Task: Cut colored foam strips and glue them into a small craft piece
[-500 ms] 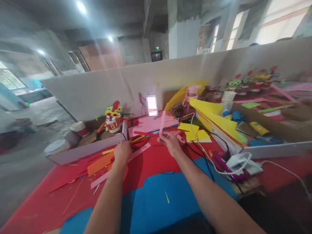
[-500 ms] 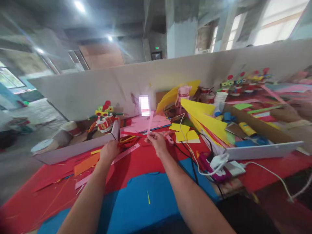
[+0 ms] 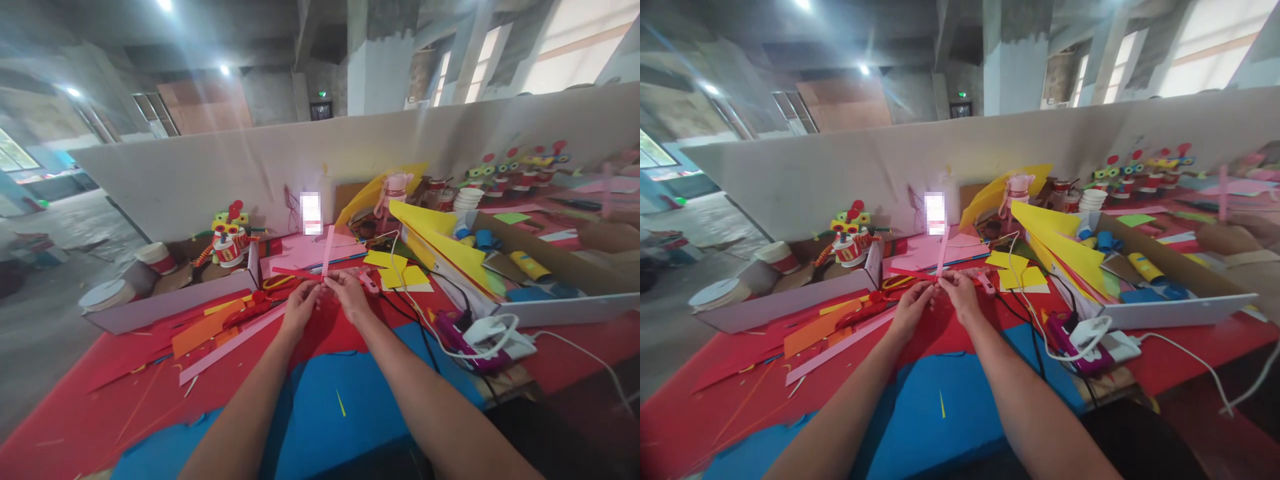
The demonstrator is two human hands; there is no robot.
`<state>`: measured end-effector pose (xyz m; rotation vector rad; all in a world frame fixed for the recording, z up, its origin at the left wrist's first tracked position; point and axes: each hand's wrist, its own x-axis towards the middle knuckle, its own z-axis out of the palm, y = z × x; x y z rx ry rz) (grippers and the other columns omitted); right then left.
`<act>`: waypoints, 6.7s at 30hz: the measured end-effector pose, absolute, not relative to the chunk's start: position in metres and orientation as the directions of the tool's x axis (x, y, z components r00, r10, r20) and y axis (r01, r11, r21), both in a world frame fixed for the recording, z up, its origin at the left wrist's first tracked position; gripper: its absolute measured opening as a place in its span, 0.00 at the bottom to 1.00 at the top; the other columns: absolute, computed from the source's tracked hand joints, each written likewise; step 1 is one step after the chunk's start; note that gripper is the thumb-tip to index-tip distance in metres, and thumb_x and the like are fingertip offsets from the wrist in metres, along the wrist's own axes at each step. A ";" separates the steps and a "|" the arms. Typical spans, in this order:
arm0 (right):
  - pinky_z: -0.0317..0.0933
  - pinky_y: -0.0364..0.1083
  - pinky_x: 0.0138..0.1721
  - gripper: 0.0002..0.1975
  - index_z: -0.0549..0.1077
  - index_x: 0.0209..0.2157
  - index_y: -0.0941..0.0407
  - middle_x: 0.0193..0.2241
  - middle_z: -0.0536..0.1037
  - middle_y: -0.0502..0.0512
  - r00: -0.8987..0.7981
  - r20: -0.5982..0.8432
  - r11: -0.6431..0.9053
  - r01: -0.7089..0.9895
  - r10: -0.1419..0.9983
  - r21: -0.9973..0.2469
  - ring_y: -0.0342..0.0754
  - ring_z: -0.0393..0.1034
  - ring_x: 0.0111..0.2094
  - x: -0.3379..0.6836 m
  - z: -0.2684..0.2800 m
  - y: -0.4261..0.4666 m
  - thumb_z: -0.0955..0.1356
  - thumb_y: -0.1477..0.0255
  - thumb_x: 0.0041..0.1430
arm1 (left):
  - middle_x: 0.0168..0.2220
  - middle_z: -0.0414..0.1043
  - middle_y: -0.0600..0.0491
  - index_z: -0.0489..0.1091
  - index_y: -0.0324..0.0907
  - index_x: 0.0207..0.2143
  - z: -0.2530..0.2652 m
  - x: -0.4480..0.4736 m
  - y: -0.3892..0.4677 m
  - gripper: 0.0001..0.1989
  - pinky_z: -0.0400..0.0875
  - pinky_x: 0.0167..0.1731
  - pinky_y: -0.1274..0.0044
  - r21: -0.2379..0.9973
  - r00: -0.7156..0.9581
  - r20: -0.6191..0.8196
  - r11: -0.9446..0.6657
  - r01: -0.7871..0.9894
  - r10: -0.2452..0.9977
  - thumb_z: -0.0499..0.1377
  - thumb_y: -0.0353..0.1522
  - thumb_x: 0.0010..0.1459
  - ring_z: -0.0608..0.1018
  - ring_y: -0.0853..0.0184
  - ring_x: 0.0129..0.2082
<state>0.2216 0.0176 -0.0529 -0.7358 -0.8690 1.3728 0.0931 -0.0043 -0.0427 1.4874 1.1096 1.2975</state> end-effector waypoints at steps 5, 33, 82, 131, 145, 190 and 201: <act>0.68 0.49 0.39 0.16 0.75 0.29 0.56 0.26 0.78 0.50 -0.029 0.089 0.067 -0.431 0.996 -0.900 0.47 0.74 0.29 0.215 -0.057 0.013 0.76 0.64 0.38 | 0.19 0.68 0.56 0.69 0.39 0.24 -0.050 0.094 -0.006 0.17 0.62 0.23 0.80 0.979 -0.078 0.201 -0.203 -0.030 0.977 0.65 0.44 0.47 0.68 0.73 0.20; 0.69 0.49 0.38 0.19 0.75 0.33 0.56 0.28 0.79 0.51 -0.157 0.048 -0.022 -0.412 0.986 -0.911 0.47 0.74 0.30 0.218 -0.055 0.006 0.76 0.60 0.39 | 0.31 0.76 0.50 0.75 0.44 0.30 -0.045 0.081 -0.007 0.05 0.67 0.35 0.74 0.725 -0.071 0.574 -0.466 0.508 0.816 0.58 0.29 0.53 0.76 0.63 0.33; 0.69 0.51 0.38 0.14 0.73 0.24 0.56 0.23 0.78 0.52 -0.073 0.062 0.026 -0.419 0.995 -0.908 0.50 0.75 0.29 0.209 -0.059 0.007 0.76 0.64 0.38 | 0.21 0.70 0.56 0.71 0.39 0.26 -0.048 0.091 -0.008 0.13 0.61 0.23 0.80 0.981 -0.142 0.146 -0.162 -0.110 0.979 0.66 0.40 0.46 0.69 0.73 0.21; 0.69 0.47 0.35 0.14 0.76 0.26 0.56 0.21 0.77 0.49 -0.151 0.099 0.040 -0.355 0.983 -0.934 0.45 0.72 0.24 0.214 -0.055 0.004 0.75 0.61 0.41 | 0.18 0.72 0.50 0.74 0.34 0.19 -0.043 0.089 -0.010 0.16 0.66 0.18 0.79 0.940 -0.075 -0.019 -0.008 -0.340 0.997 0.73 0.36 0.33 0.72 0.71 0.17; 0.72 0.48 0.34 0.20 0.70 0.32 0.55 0.23 0.77 0.48 -0.150 0.009 -0.072 -0.528 0.989 -0.846 0.46 0.75 0.25 0.211 -0.059 0.005 0.77 0.64 0.39 | 0.18 0.67 0.58 0.67 0.38 0.22 -0.048 0.090 -0.008 0.16 0.61 0.17 0.81 0.929 -0.044 -0.016 -0.001 -0.369 0.999 0.71 0.36 0.37 0.67 0.75 0.16; 0.72 0.50 0.40 0.18 0.75 0.30 0.57 0.26 0.80 0.53 -0.312 0.032 -0.159 -0.566 0.949 -0.809 0.48 0.77 0.31 0.218 -0.062 0.005 0.77 0.61 0.41 | 0.18 0.69 0.56 0.71 0.37 0.20 -0.040 0.089 -0.008 0.14 0.59 0.20 0.81 0.961 -0.061 0.011 -0.027 -0.275 0.998 0.71 0.35 0.34 0.66 0.76 0.17; 0.72 0.50 0.39 0.18 0.77 0.31 0.59 0.27 0.80 0.54 -0.257 0.019 -0.115 -0.493 0.966 -0.863 0.48 0.77 0.31 0.215 -0.054 -0.001 0.78 0.61 0.39 | 0.18 0.70 0.54 0.72 0.37 0.21 -0.046 0.085 -0.006 0.16 0.61 0.19 0.81 0.942 -0.073 -0.062 0.034 -0.334 0.995 0.72 0.36 0.30 0.69 0.75 0.16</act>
